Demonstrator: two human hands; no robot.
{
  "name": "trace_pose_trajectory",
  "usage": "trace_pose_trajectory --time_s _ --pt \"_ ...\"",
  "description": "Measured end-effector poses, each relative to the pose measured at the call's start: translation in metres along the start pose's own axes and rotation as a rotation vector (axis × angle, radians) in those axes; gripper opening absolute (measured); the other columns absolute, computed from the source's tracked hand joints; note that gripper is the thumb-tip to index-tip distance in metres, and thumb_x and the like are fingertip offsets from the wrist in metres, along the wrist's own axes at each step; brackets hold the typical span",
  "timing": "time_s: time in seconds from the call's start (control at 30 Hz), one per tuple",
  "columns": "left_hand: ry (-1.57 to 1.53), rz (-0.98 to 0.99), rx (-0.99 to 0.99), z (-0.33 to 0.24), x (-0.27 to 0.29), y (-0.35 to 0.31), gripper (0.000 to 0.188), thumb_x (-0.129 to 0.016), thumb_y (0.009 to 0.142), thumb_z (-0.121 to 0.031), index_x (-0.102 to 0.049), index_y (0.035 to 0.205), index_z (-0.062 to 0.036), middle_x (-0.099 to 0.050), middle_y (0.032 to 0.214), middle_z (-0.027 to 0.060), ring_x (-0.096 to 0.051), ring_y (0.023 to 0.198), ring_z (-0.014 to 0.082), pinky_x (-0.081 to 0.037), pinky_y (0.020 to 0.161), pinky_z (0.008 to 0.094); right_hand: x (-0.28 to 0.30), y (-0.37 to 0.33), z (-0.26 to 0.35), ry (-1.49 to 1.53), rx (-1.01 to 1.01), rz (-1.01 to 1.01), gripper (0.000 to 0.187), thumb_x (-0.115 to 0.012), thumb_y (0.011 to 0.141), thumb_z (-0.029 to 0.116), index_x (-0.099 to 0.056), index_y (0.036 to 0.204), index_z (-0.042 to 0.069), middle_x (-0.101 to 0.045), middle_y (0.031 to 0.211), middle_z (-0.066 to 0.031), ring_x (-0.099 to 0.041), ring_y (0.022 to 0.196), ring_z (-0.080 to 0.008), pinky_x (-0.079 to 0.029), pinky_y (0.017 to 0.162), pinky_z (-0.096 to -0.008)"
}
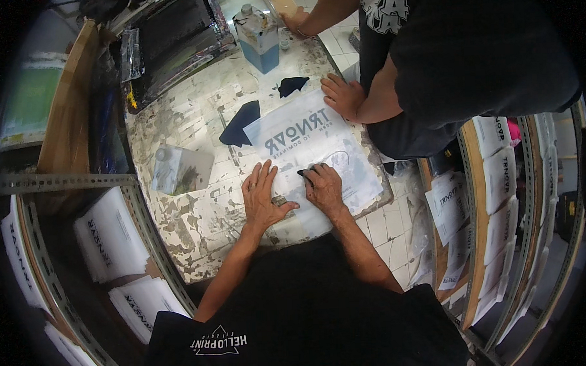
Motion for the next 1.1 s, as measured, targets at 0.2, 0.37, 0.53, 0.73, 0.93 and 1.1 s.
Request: trace_pose_trajectory --time_s 0.2,0.37,0.53,0.73,0.93,1.1 --pt "0.003 -0.021 -0.021 -0.002 0.001 0.000 0.110 -0.081 0.057 -0.070 -0.055 0.136 0.0018 -0.046 0.152 0.0151 -0.035 0.144 0.0337 -0.023 0.116 0.0478 0.045 0.009 -0.082 -0.242 -0.252 -0.080 0.014 -0.070 0.076 0.008 -0.072 0.090 0.004 -0.066 0.087 -0.0169 -0.062 0.085 -0.0373 -0.050 0.075 -0.0462" --pt "0.002 0.012 0.003 -0.004 0.001 0.000 0.108 -0.081 0.059 -0.069 -0.055 0.136 0.0020 -0.046 0.152 0.0156 -0.036 0.144 0.0344 -0.023 0.116 0.0484 0.053 -0.016 -0.073 -0.210 -0.213 0.037 0.017 -0.070 0.076 0.009 -0.073 0.092 0.003 -0.066 0.087 -0.0176 -0.062 0.085 -0.0388 -0.050 0.078 -0.0476" --pt "-0.010 0.000 -0.006 -0.002 0.002 0.000 0.109 -0.083 0.058 -0.067 -0.054 0.138 0.0015 -0.045 0.153 0.0156 -0.035 0.145 0.0343 -0.023 0.116 0.0482 0.056 0.001 -0.081 -0.288 -0.214 -0.040 0.017 -0.070 0.075 0.008 -0.072 0.090 0.002 -0.066 0.088 -0.0177 -0.061 0.085 -0.0385 -0.049 0.076 -0.0486" --pt "-0.008 -0.003 -0.014 -0.003 0.002 0.000 0.107 -0.085 0.057 -0.062 -0.054 0.138 0.0010 -0.044 0.154 0.0159 -0.035 0.145 0.0343 -0.023 0.116 0.0483 0.052 -0.004 -0.080 -0.238 -0.202 0.048 0.016 -0.070 0.075 0.007 -0.073 0.090 0.003 -0.067 0.089 -0.0186 -0.063 0.086 -0.0395 -0.051 0.078 -0.0471" --pt "-0.010 0.014 0.003 -0.002 0.002 -0.001 0.107 -0.084 0.058 -0.064 -0.054 0.138 -0.0002 -0.044 0.154 0.0158 -0.035 0.145 0.0338 -0.022 0.116 0.0482 0.059 -0.008 -0.077 -0.218 -0.198 0.086 0.017 -0.070 0.074 0.007 -0.072 0.091 0.001 -0.067 0.089 -0.0186 -0.063 0.085 -0.0411 -0.051 0.079 -0.0478" --pt "-0.021 0.008 0.002 -0.003 0.003 0.001 0.108 -0.084 0.058 -0.064 -0.054 0.139 -0.0005 -0.044 0.154 0.0155 -0.034 0.145 0.0336 -0.022 0.116 0.0480 0.053 0.008 -0.086 -0.234 -0.164 0.010 0.015 -0.070 0.074 0.008 -0.072 0.088 0.002 -0.066 0.092 -0.0158 -0.061 0.090 -0.0369 -0.050 0.081 -0.0474"
Point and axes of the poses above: each hand's wrist, its own y-axis towards the middle knuckle, its own x-axis out of the back of the hand, z = x × y, the point moved 4 cm from there along y, towards the middle knuckle
